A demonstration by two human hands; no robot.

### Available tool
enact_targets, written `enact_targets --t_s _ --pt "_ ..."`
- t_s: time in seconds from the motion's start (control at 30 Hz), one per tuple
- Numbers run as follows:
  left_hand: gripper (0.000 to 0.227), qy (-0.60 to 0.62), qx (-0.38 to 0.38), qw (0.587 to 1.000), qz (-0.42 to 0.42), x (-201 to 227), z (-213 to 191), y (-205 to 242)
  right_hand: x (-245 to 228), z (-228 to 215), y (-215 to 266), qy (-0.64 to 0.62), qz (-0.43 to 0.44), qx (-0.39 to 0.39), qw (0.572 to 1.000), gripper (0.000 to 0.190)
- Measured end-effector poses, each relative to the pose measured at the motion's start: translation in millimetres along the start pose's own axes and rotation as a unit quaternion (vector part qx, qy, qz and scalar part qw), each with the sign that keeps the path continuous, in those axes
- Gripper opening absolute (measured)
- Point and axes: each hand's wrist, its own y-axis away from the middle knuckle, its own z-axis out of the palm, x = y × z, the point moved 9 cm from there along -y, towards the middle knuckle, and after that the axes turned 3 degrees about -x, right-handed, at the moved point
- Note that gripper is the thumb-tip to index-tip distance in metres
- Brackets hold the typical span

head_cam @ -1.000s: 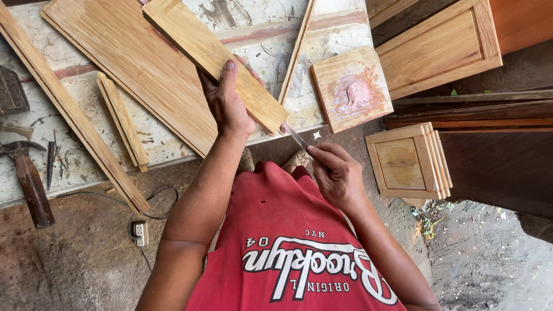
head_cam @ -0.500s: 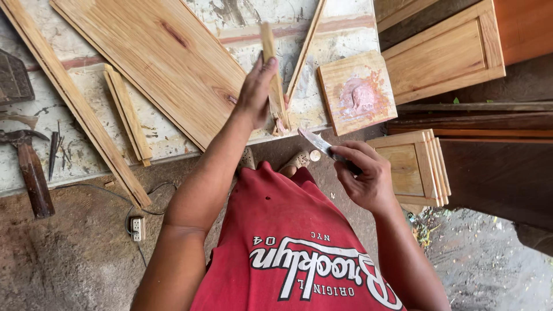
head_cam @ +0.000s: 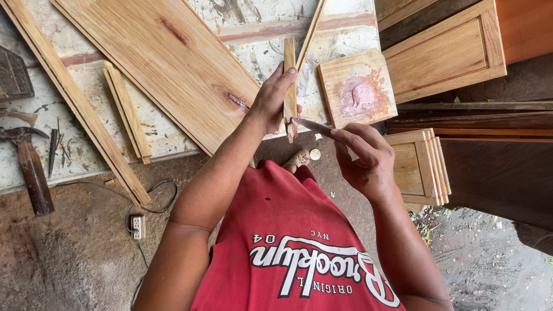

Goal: The person uses an electric sander to smooth a thin wooden strip, then applies pink filler to the strip's edges with a metal spatula. The person handles multiple wooden pieces and tools on a cluttered workbench.

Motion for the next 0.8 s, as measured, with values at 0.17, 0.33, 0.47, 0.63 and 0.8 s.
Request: enact_targets --t_s 0.17,0.33,0.47,0.63,0.8 --pt "0.074 -0.016 0.014 1.0 -0.003 -2.8 -7.2 -1.9 -7.0 -4.5 0.0 0.014 -0.03 0.005 0.999 0.032" --pt "0.071 -0.013 0.026 0.999 -0.025 -5.9 -11.7 -3.3 -3.6 3.7 6.3 0.029 -0.031 -0.054 0.998 0.034" --pt "0.065 0.05 0.013 0.998 -0.025 -2.6 -14.1 -2.0 7.8 4.2 11.9 -0.059 0.026 -0.066 0.996 0.033" --pt "0.054 0.054 0.027 0.997 -0.045 -2.6 -16.2 0.8 7.6 12.1 11.6 -0.078 0.032 -0.049 0.995 0.029" --pt "0.052 0.073 0.019 0.995 -0.07 -4.9 -12.5 1.5 -2.0 7.0 7.8 -0.013 -0.02 -0.022 0.999 0.031"
